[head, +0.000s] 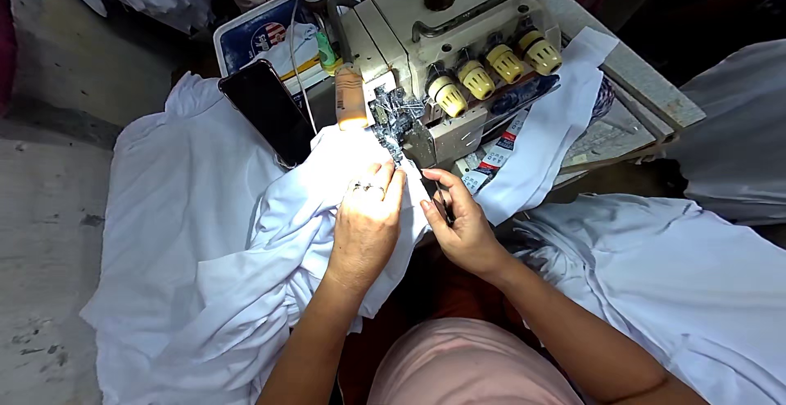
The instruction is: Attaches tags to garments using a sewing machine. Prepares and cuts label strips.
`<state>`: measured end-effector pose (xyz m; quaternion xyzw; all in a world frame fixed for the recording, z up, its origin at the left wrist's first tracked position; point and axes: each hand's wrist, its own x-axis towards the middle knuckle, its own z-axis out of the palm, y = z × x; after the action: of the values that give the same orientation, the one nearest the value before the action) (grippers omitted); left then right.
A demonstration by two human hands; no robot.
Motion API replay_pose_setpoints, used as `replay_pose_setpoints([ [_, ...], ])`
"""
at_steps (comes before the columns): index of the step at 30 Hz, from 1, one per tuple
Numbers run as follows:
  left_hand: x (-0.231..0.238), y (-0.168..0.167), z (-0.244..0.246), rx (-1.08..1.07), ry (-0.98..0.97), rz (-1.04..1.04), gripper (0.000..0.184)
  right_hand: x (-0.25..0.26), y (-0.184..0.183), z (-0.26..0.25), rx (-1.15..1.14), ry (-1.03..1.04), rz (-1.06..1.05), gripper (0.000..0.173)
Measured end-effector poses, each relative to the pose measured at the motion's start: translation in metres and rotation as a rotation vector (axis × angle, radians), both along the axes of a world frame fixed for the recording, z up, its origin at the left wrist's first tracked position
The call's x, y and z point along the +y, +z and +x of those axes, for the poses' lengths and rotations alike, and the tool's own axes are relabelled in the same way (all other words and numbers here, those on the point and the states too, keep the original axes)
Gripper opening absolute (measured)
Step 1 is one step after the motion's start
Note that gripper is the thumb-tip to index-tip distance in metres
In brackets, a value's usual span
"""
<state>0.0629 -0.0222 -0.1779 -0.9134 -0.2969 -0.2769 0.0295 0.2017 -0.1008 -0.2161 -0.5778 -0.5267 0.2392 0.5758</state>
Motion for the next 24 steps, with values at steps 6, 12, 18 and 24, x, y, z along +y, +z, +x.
replay_pose_setpoints([
  [6, -0.01, -0.004, 0.002, 0.006, 0.038, -0.059, 0.035, -0.002, -0.001, 0.0, -0.001, -0.005, 0.006, 0.04],
  [12, 0.0, -0.005, 0.0, 0.023, 0.021, -0.092, 0.038, 0.007, -0.002, 0.003, 0.01, 0.01, 0.025, 0.043],
  [18, -0.013, -0.002, -0.005, 0.067, 0.066, -0.107, 0.047, 0.024, 0.008, 0.008, 0.052, 0.066, -0.003, 0.047],
  [24, -0.026, -0.007, -0.011, 0.097, 0.161, -0.063, 0.034, 0.012, 0.003, 0.007, -0.001, 0.116, 0.042, 0.048],
])
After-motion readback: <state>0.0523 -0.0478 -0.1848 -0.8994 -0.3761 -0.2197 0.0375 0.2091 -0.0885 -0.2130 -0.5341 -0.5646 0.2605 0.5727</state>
